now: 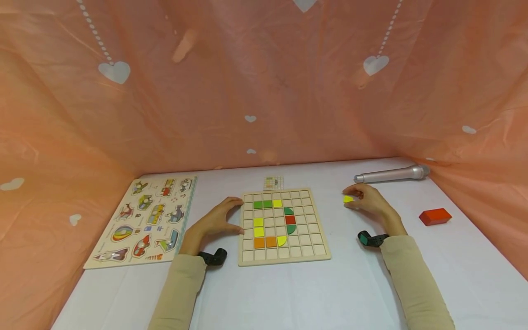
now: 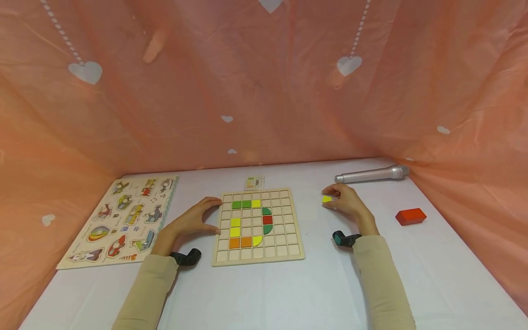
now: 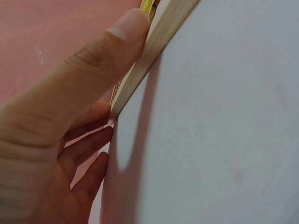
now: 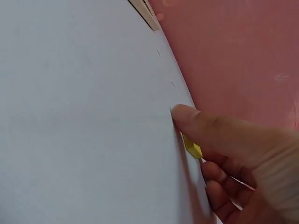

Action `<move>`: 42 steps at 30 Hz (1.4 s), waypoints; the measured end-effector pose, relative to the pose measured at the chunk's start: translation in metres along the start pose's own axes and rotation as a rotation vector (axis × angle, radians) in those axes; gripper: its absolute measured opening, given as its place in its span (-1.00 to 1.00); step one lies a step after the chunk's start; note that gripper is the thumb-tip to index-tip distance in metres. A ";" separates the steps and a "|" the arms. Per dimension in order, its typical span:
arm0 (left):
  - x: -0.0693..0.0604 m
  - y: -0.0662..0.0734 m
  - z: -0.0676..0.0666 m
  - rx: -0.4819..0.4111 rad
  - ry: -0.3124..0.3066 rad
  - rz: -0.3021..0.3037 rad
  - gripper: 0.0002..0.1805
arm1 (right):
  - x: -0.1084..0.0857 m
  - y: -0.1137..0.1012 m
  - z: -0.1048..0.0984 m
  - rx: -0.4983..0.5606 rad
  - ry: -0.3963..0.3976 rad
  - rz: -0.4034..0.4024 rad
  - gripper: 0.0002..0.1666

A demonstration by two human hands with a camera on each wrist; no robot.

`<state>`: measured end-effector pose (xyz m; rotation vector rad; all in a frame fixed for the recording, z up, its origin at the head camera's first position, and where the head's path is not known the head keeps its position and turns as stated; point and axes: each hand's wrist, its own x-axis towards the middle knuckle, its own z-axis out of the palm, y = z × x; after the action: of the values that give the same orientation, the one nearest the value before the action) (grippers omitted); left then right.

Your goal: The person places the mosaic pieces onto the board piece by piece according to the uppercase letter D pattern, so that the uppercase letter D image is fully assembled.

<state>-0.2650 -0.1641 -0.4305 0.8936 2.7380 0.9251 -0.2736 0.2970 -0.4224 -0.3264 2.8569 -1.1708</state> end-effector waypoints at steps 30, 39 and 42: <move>0.004 -0.001 0.001 0.024 -0.003 -0.020 -0.01 | 0.034 -0.101 0.065 0.148 -0.028 -0.231 -0.64; 0.002 0.000 0.000 0.007 0.004 -0.001 -0.02 | 0.043 -0.136 0.107 0.210 -0.097 -0.340 -0.71; 0.001 0.000 0.000 0.005 0.003 0.001 -0.02 | 0.046 -0.143 0.119 0.201 -0.117 -0.378 -0.75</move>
<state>-0.2662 -0.1635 -0.4305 0.8957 2.7437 0.9203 -0.2792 0.1064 -0.4058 -0.9203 2.6176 -1.4249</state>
